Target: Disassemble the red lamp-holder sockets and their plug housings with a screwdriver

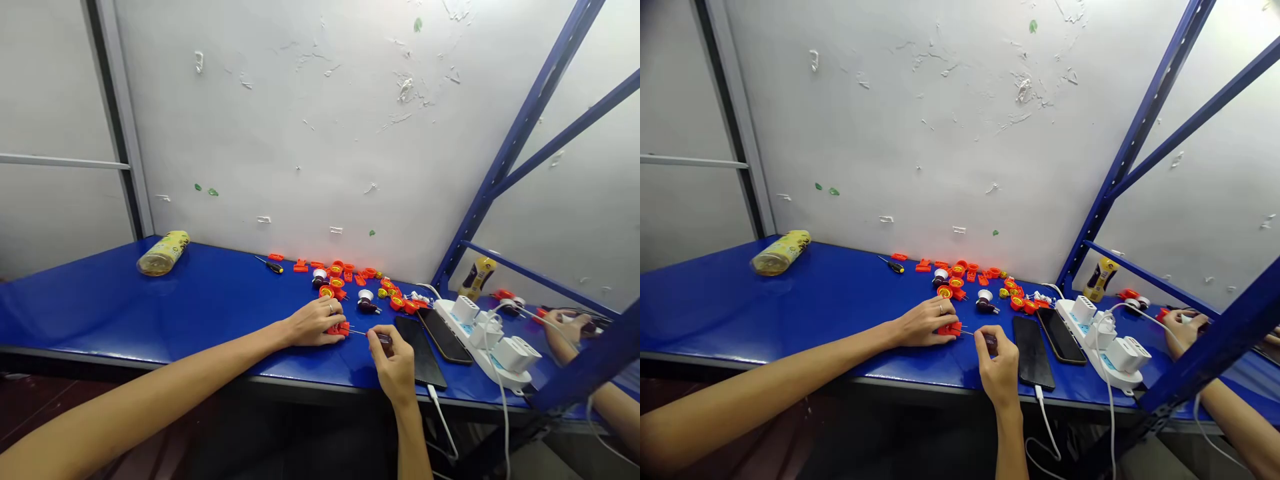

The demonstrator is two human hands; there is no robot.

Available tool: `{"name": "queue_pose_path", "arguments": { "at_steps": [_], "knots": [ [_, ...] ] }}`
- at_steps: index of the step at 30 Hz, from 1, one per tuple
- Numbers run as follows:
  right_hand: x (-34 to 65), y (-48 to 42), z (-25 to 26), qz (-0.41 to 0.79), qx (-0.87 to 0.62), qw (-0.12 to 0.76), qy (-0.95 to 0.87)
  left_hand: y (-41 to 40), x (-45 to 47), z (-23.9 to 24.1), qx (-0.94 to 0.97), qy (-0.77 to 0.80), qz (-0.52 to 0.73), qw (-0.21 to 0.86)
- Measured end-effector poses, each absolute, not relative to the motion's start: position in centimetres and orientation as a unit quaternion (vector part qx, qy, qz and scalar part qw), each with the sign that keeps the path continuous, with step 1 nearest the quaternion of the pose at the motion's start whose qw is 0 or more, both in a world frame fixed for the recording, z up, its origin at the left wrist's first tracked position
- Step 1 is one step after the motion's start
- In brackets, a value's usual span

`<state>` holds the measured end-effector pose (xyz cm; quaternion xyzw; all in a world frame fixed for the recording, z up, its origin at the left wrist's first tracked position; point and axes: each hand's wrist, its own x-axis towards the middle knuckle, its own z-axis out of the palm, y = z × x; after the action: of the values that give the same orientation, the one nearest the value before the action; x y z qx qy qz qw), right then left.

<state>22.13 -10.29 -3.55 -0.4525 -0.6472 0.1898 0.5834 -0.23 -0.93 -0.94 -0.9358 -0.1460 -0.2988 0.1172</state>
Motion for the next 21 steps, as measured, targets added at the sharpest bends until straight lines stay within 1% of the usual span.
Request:
{"name": "queue_pose_path", "arguments": {
  "at_steps": [7, 16, 18, 21],
  "knots": [
    [21.8, -10.5, -3.0, 0.171, -0.451, 0.55, -0.682, -1.1, -0.2, -1.0, -0.943, -0.14, -0.276, 0.122],
    [21.4, -9.5, -3.0, 0.132, -0.454, 0.493, -0.73, -1.6, 0.0, -0.7, -0.954, -0.148, -0.239, 0.102],
    [21.3, -9.1, -2.1, 0.119, -0.458, 0.467, -0.747, -1.7, 0.0, -0.7, -0.955, -0.156, -0.233, 0.095],
    [21.0, -8.2, 0.4, 0.102, -0.464, 0.401, -0.783, -1.6, 0.0, -0.9, -0.957, -0.164, -0.228, 0.08]
  ]
}}
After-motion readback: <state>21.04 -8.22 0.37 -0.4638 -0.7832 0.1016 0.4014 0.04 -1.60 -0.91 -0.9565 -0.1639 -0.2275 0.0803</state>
